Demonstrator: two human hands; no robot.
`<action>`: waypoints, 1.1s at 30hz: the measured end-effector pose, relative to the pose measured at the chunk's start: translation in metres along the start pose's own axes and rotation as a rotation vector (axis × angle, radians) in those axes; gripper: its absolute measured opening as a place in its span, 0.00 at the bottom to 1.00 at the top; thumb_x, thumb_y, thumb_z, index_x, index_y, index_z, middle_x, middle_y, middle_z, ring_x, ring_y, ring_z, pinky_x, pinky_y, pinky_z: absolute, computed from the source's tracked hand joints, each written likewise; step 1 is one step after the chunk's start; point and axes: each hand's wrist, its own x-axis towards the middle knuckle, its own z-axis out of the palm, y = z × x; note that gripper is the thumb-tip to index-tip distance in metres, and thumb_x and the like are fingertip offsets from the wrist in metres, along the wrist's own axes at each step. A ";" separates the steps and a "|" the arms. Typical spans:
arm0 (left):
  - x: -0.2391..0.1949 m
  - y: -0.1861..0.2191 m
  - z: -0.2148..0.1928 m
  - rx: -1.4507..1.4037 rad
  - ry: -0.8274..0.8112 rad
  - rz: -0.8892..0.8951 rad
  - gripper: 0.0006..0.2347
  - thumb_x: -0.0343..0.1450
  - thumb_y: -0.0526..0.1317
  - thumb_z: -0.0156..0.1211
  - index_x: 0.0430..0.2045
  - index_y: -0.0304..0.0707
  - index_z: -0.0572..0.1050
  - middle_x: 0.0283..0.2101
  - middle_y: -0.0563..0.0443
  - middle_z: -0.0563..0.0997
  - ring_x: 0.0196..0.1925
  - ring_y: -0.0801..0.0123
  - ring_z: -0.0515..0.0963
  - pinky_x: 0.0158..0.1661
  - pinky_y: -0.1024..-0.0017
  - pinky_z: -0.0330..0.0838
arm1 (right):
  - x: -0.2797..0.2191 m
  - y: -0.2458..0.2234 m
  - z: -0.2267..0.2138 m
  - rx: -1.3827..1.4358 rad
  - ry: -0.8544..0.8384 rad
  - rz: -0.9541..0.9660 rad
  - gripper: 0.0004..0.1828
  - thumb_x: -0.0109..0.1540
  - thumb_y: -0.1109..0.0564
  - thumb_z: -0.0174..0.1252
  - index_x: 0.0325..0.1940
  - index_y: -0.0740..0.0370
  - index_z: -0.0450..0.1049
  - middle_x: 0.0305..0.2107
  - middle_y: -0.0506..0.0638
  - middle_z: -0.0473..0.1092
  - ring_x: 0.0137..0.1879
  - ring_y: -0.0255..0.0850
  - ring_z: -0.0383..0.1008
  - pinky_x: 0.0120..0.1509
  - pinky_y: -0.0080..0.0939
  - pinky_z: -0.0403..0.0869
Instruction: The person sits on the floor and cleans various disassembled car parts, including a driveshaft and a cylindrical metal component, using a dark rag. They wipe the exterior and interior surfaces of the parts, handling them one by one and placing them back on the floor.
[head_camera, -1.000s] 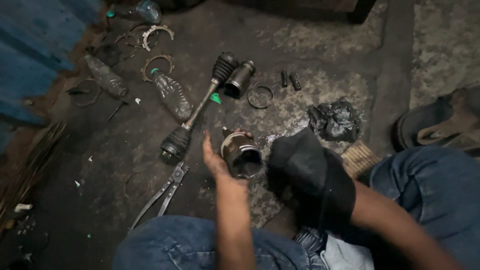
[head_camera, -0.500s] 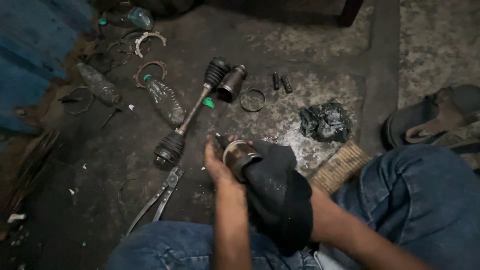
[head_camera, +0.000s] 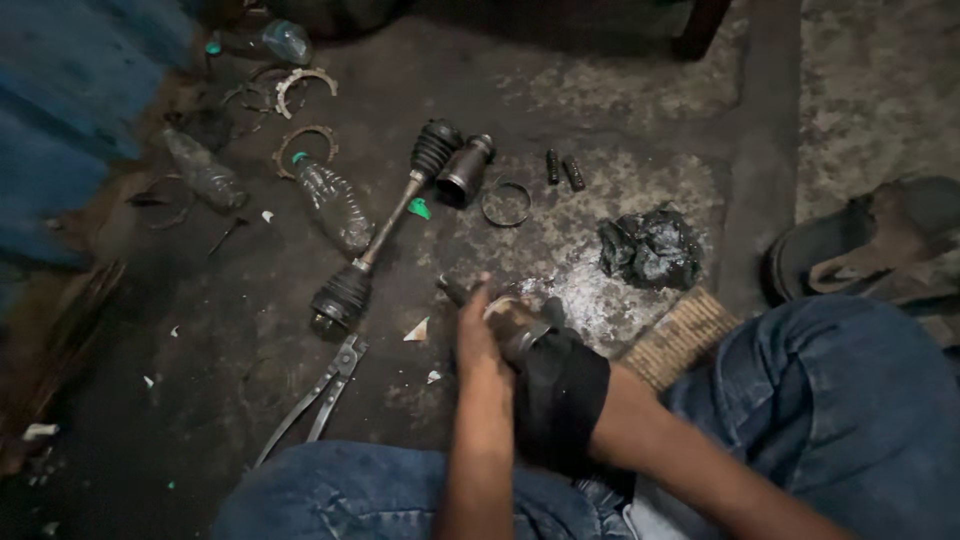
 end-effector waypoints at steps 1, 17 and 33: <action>0.001 -0.001 -0.001 0.022 -0.005 0.021 0.11 0.70 0.47 0.61 0.35 0.37 0.78 0.27 0.44 0.82 0.27 0.59 0.81 0.32 0.64 0.76 | 0.001 -0.004 0.003 0.010 0.128 -0.047 0.16 0.55 0.51 0.61 0.44 0.57 0.76 0.35 0.57 0.77 0.40 0.55 0.79 0.41 0.52 0.77; -0.056 0.030 0.030 0.119 -0.271 0.361 0.24 0.64 0.32 0.56 0.57 0.35 0.65 0.37 0.42 0.77 0.34 0.55 0.82 0.36 0.60 0.79 | 0.017 0.031 0.030 -0.060 0.072 -0.595 0.05 0.50 0.57 0.62 0.24 0.60 0.74 0.24 0.57 0.73 0.32 0.50 0.75 0.34 0.49 0.71; -0.025 0.081 -0.021 -0.488 -0.244 0.382 0.15 0.72 0.37 0.52 0.52 0.38 0.74 0.37 0.40 0.79 0.41 0.52 0.79 0.42 0.56 0.78 | -0.051 0.093 0.002 1.533 0.025 -0.107 0.11 0.73 0.64 0.55 0.57 0.70 0.63 0.33 0.51 0.67 0.33 0.37 0.68 0.37 0.34 0.67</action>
